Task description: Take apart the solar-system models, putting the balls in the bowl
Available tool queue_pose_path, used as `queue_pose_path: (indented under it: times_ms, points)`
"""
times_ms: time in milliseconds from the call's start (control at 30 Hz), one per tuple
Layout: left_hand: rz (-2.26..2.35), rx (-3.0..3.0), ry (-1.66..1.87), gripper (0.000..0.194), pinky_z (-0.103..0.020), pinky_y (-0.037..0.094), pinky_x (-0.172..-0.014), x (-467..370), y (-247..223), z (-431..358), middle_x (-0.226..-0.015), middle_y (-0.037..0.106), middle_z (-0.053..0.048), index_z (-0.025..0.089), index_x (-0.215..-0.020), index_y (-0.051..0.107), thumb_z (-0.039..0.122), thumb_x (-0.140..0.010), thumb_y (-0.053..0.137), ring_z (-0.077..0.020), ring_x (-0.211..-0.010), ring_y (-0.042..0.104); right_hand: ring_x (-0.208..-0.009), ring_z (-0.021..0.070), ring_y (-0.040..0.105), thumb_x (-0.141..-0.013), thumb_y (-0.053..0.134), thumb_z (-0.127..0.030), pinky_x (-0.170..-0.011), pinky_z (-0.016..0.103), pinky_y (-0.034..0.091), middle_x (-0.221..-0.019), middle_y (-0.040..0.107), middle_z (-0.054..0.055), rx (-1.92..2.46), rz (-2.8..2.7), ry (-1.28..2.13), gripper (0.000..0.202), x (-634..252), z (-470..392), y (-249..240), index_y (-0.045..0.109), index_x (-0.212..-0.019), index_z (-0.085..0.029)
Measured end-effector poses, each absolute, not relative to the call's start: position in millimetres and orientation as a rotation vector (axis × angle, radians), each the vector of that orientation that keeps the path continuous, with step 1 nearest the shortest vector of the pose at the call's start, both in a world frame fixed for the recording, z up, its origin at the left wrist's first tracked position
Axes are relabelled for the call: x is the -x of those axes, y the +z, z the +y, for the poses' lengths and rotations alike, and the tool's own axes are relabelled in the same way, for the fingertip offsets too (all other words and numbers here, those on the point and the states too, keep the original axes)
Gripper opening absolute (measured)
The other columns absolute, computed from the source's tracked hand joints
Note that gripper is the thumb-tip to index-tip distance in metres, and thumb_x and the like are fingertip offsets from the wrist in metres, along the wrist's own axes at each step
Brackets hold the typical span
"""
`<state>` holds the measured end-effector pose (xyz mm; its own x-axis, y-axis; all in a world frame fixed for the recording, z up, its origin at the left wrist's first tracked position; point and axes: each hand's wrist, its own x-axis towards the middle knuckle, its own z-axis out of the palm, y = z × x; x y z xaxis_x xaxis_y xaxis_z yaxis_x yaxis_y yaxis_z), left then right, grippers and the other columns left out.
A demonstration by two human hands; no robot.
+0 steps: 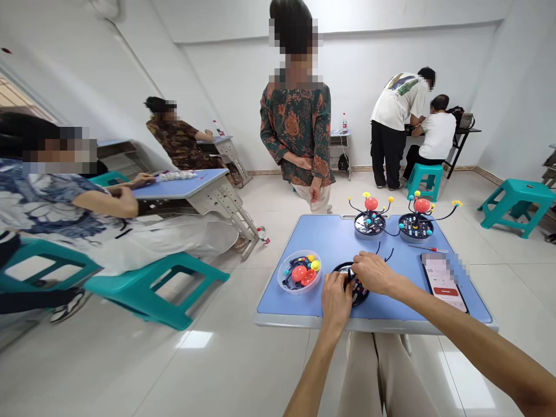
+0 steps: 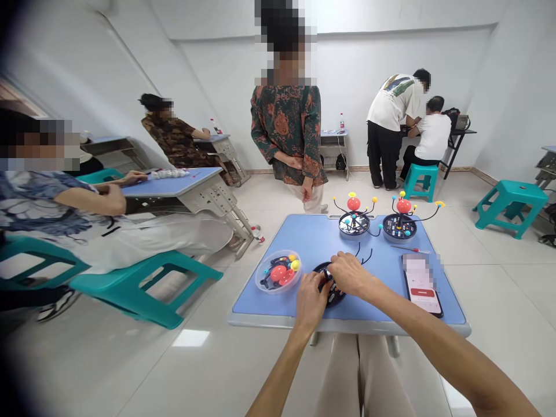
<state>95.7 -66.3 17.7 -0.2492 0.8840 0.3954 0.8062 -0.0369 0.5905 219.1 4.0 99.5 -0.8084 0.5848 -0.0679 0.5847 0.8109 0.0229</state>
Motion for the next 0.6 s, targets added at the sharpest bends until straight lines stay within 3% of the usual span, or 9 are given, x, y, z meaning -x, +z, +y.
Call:
queue_pose_path:
  times_ms: [467,600]
  points:
    - [2.071,-1.775,1.101,0.007,-0.038,0.048,-0.08,-96.1,24.5,-67.8,-0.087,0.063,-0.005,0.019,-0.086,0.064,0.018,-0.082,0.059,-0.023,-0.09,0.056,-0.09,0.0198,0.052,-0.093,0.051,-0.014,-0.071,0.031,0.033,-0.093,0.066,0.009,-1.032,3.054,0.12,0.02,-226.8,-1.5,143.5,0.071,-0.087,-0.015]
    - [1.926,-1.762,1.342,0.039,-0.041,0.05,-0.088,-89.9,40.0,-80.4,-0.111,0.062,-0.009,0.019,-0.117,0.059,0.032,-0.082,0.065,-0.0236,-0.102,0.059,-0.09,0.0207,0.05,-0.091,0.052,-0.01,-0.073,0.033,0.032,-0.089,0.066,0.009,-0.952,3.084,0.177,0.019,-227.1,-8.4,149.2,0.07,-0.084,-0.015]
